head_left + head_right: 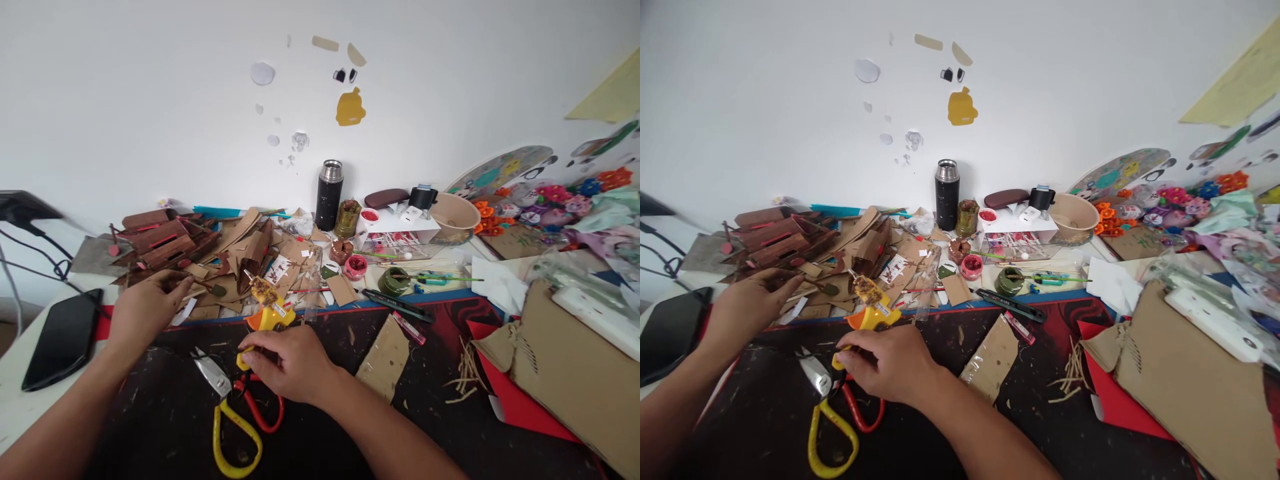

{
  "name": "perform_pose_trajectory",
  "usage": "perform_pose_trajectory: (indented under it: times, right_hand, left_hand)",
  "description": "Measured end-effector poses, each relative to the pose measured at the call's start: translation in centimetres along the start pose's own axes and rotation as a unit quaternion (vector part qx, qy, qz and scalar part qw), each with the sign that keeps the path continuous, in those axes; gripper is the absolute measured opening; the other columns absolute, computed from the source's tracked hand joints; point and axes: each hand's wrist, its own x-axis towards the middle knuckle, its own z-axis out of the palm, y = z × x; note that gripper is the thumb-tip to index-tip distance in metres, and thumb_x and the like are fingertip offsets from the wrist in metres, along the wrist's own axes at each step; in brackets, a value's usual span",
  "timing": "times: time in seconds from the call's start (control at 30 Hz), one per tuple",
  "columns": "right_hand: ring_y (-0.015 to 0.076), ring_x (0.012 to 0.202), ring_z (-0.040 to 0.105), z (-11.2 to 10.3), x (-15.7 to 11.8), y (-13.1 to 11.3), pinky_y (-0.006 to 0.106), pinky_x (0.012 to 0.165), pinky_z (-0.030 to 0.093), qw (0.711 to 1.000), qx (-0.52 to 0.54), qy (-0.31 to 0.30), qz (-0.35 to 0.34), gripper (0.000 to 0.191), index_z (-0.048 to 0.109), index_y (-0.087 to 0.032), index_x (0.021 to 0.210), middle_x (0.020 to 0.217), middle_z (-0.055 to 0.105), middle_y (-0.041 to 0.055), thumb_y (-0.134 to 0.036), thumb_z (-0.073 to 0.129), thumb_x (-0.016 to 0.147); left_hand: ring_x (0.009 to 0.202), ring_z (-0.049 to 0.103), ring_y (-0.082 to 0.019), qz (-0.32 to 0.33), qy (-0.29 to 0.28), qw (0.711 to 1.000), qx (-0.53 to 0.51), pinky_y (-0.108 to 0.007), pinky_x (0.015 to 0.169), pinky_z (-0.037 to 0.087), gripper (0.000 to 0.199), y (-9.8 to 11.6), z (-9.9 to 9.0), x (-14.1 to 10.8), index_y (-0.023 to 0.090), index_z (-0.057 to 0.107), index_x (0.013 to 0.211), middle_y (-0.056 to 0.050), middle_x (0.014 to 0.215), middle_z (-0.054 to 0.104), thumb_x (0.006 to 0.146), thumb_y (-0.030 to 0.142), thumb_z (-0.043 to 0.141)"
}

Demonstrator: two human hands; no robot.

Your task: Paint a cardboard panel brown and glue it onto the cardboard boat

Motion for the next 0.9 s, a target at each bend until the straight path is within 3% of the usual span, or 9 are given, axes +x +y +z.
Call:
perform_pose_trajectory:
  times: [0.17, 0.47, 0.63, 0.73, 0.8, 0.9]
  right_hand:
    - [0.0136, 0.075, 0.075, 0.1, 0.1, -0.1, 0.021, 0.068, 0.046, 1.000, -0.020, -0.008, 0.000, 0.029, 0.078, -0.024, 0.114, 0.088, 0.083, 0.0006, -0.041, 0.058, 0.104]
    - [0.0134, 0.074, 0.076, 0.2, -0.1, 0.2, 0.022, 0.067, 0.046, 0.999, -0.037, -0.008, -0.010, 0.029, 0.078, -0.023, 0.114, 0.085, 0.083, 0.0004, -0.041, 0.058, 0.104]
    - [0.0135, 0.076, 0.077, 0.1, -0.2, 0.3, 0.021, 0.068, 0.046, 0.999, -0.038, -0.006, -0.016, 0.029, 0.078, -0.022, 0.116, 0.089, 0.084, 0.0011, -0.039, 0.057, 0.105]
    - [0.0137, 0.077, 0.077, 0.1, -0.2, 0.4, 0.022, 0.068, 0.047, 0.999, -0.042, -0.006, -0.024, 0.028, 0.077, -0.021, 0.116, 0.089, 0.084, 0.0010, -0.038, 0.058, 0.105]
    - [0.0136, 0.077, 0.077, 0.1, -0.2, 0.4, 0.022, 0.069, 0.047, 0.999, -0.046, -0.004, -0.029, 0.028, 0.077, -0.021, 0.116, 0.088, 0.084, 0.0007, -0.039, 0.058, 0.105]
    - [0.0135, 0.074, 0.076, 0.3, -0.1, 0.3, 0.022, 0.069, 0.047, 0.998, -0.059, 0.002, -0.039, 0.029, 0.077, -0.022, 0.116, 0.087, 0.083, 0.0000, -0.040, 0.056, 0.106]
  left_hand:
    - [0.085, 0.073, -0.040, 0.015, -0.002, 0.997, 0.081, -0.034, 0.062, 0.039, 0.065, 0.8, -0.4, -0.7, 0.009, 0.074, 0.124, -0.023, 0.095, 0.082, 0.099, 0.057, 0.037]
    - [0.084, 0.074, -0.038, 0.020, -0.021, 0.994, 0.104, -0.033, 0.060, 0.039, 0.062, 1.1, -0.4, -0.9, 0.009, 0.074, 0.124, -0.023, 0.097, 0.082, 0.100, 0.055, 0.039]
    - [0.082, 0.074, -0.035, 0.008, -0.013, 0.995, 0.097, -0.032, 0.060, 0.039, 0.064, 1.2, -1.3, -1.4, 0.011, 0.072, 0.124, -0.021, 0.099, 0.082, 0.100, 0.059, 0.038]
    - [0.089, 0.073, -0.034, -0.009, 0.011, 1.000, 0.021, -0.033, 0.067, 0.044, 0.058, 1.2, -1.8, -2.7, 0.016, 0.073, 0.123, -0.016, 0.100, 0.082, 0.098, 0.058, 0.042]
    - [0.097, 0.072, -0.032, 0.003, 0.000, 0.994, -0.108, -0.033, 0.077, 0.050, 0.052, 1.4, -1.8, -4.2, 0.020, 0.076, 0.114, -0.011, 0.103, 0.083, 0.092, 0.061, 0.052]
    - [0.096, 0.071, -0.032, 0.082, -0.175, 0.936, -0.294, -0.036, 0.084, 0.055, 0.052, 2.3, -1.0, -7.0, 0.022, 0.079, 0.100, -0.008, 0.102, 0.082, 0.080, 0.068, 0.067]
